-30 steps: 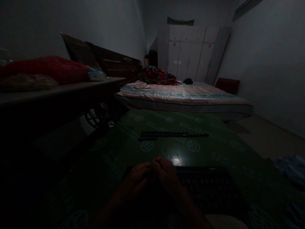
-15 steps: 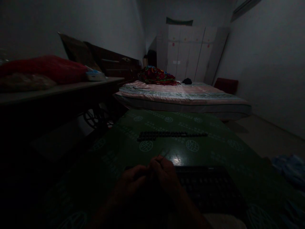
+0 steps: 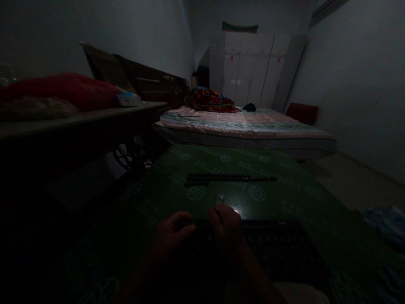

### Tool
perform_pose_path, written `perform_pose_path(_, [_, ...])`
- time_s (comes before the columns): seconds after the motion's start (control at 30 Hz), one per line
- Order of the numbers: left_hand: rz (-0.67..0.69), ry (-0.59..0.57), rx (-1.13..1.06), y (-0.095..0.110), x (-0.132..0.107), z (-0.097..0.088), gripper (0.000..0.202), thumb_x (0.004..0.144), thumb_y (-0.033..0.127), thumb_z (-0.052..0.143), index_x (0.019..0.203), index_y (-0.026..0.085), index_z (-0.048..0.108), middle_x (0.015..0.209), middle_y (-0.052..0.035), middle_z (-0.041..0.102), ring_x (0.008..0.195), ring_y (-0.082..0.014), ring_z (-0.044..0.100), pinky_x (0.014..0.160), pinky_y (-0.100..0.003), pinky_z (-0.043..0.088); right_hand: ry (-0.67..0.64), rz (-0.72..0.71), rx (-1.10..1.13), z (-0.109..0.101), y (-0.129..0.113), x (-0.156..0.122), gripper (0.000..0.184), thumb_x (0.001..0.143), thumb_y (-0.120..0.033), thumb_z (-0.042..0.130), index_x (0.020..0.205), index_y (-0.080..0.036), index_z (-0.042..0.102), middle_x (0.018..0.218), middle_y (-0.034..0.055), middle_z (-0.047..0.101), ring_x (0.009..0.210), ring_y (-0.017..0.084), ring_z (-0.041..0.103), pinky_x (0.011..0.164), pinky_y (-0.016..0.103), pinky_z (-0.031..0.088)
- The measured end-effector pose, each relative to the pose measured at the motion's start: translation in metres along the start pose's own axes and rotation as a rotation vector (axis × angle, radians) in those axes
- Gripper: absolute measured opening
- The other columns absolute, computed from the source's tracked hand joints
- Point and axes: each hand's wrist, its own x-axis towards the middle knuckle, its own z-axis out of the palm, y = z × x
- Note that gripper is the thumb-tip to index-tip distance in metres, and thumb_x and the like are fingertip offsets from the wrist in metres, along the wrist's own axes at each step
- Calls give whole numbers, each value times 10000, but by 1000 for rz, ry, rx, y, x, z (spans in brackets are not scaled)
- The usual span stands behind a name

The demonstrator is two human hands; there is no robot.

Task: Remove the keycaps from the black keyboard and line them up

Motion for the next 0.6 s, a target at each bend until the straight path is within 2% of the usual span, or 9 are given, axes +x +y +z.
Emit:
perform_pose_path(0.1, [-33, 47, -64, 0, 1, 0, 236, 576, 320, 681, 742, 168, 607, 688, 9, 637, 675, -168, 606, 611, -250, 467, 8, -202, -244, -3, 2, 1, 251, 827, -322, 478, 625, -190, 548, 597, 31, 530, 614, 154, 489, 612, 271, 366])
perform_pose_path(0.2, [-61, 51, -157, 3, 0, -1, 230, 548, 297, 691, 716, 165, 606, 654, 23, 619, 637, -152, 589, 578, -234, 455, -82, -285, -266, 0, 2, 0, 206, 841, -263, 454, 695, -192, 581, 661, 50, 579, 652, 167, 523, 643, 282, 381])
perform_pose_path(0.33, [-78, 67, -262, 6, -1, -2, 233, 535, 287, 707, 706, 158, 614, 657, 26, 623, 624, -137, 583, 587, -228, 453, -242, -241, -105, 3, -7, -3, 205, 861, -228, 411, 856, -197, 613, 767, 53, 632, 688, 159, 570, 638, 262, 417])
perform_pose_path(0.43, [-95, 43, -345, 3, -1, -3, 254, 533, 294, 719, 724, 159, 620, 653, 30, 626, 619, -132, 587, 598, -231, 456, -349, -167, 12, 2, -16, -6, 180, 840, -237, 462, 920, -211, 621, 817, 35, 652, 708, 149, 589, 635, 241, 440])
perform_pose_path(0.6, [-98, -24, -401, -6, 2, -2, 275, 525, 277, 735, 746, 157, 623, 684, 15, 645, 648, -144, 603, 622, -243, 464, -401, -72, 57, 2, -20, -6, 179, 800, -260, 535, 933, -222, 649, 825, 13, 671, 710, 148, 602, 631, 231, 446])
